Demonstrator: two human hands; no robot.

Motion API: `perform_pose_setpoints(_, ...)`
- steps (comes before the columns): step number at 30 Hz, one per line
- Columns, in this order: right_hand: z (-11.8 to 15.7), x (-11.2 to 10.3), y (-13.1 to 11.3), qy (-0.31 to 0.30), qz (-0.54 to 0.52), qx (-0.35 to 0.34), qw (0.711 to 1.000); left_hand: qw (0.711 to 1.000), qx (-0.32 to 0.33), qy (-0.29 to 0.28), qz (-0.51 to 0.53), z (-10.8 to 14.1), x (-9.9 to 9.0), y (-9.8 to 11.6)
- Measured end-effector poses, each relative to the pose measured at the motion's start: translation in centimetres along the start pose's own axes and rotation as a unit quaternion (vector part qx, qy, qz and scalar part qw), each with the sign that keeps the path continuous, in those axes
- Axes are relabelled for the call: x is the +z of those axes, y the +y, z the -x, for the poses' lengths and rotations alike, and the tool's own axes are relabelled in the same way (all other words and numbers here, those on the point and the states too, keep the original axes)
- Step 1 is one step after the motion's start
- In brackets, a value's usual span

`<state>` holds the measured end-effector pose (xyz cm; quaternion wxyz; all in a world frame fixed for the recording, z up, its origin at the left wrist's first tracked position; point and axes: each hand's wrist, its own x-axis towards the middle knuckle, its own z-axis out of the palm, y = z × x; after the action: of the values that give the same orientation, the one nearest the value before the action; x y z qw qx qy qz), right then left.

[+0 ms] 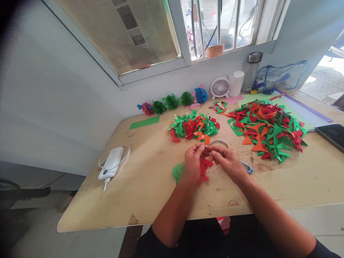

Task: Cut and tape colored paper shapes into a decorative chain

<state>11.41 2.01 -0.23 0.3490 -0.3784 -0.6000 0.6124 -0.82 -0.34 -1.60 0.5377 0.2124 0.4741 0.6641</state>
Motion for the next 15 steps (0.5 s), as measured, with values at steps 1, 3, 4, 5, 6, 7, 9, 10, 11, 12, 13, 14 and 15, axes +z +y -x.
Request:
perform_pose_setpoints(1,-0.02,0.01,0.04,0.002,-0.003,0.001,1.000,1.000,-0.002,0.001,0.004,-0.05,-0.01,-0.05)
perform_pose_setpoints(3,-0.05,0.04,0.13,0.007,-0.010,0.001,1.000,1.000,-0.007,0.004,0.011,-0.15,-0.05,-0.15)
perform_pose_setpoints(4,-0.06,0.06,0.15,0.010,-0.013,0.001,1.000,1.000,-0.008,0.005,0.014,-0.19,-0.07,-0.20)
perform_pose_setpoints(5,-0.06,0.07,0.16,0.012,-0.017,0.001,1.000,1.000,-0.008,0.005,0.016,-0.21,-0.09,-0.22)
perform_pose_setpoints(6,-0.06,0.07,0.16,0.013,-0.021,0.001,1.000,1.000,-0.007,0.005,0.017,-0.22,-0.11,-0.23)
perform_pose_setpoints(7,-0.06,0.08,0.14,0.014,-0.023,0.001,1.000,1.000,-0.007,0.003,0.018,-0.20,-0.12,-0.22)
perform_pose_setpoints(9,-0.05,0.08,0.12,0.016,-0.024,0.001,1.000,1.000,-0.008,-0.004,0.018,-0.14,-0.14,-0.17)
perform_pose_setpoints(10,-0.06,0.07,0.11,0.017,-0.023,0.001,1.000,1.000,-0.009,-0.007,0.017,-0.10,-0.14,-0.13)
perform_pose_setpoints(11,-0.06,0.06,0.12,0.017,-0.022,0.001,1.000,1.000,-0.010,-0.009,0.015,-0.07,-0.14,-0.10)
perform_pose_setpoints(12,-0.08,0.04,0.13,0.017,-0.021,0.002,1.000,1.000,-0.010,-0.009,0.012,-0.04,-0.14,-0.08)
perform_pose_setpoints(13,-0.10,0.03,0.14,0.017,-0.021,0.002,1.000,1.000,-0.009,-0.007,0.009,-0.03,-0.14,-0.07)
perform_pose_setpoints(14,-0.12,0.03,0.16,0.017,-0.022,0.002,1.000,1.000,-0.008,-0.004,0.005,-0.03,-0.13,-0.06)
perform_pose_setpoints(15,-0.14,0.03,0.17,0.017,-0.023,0.003,1.000,1.000,-0.007,-0.004,0.000,-0.04,-0.13,-0.06)
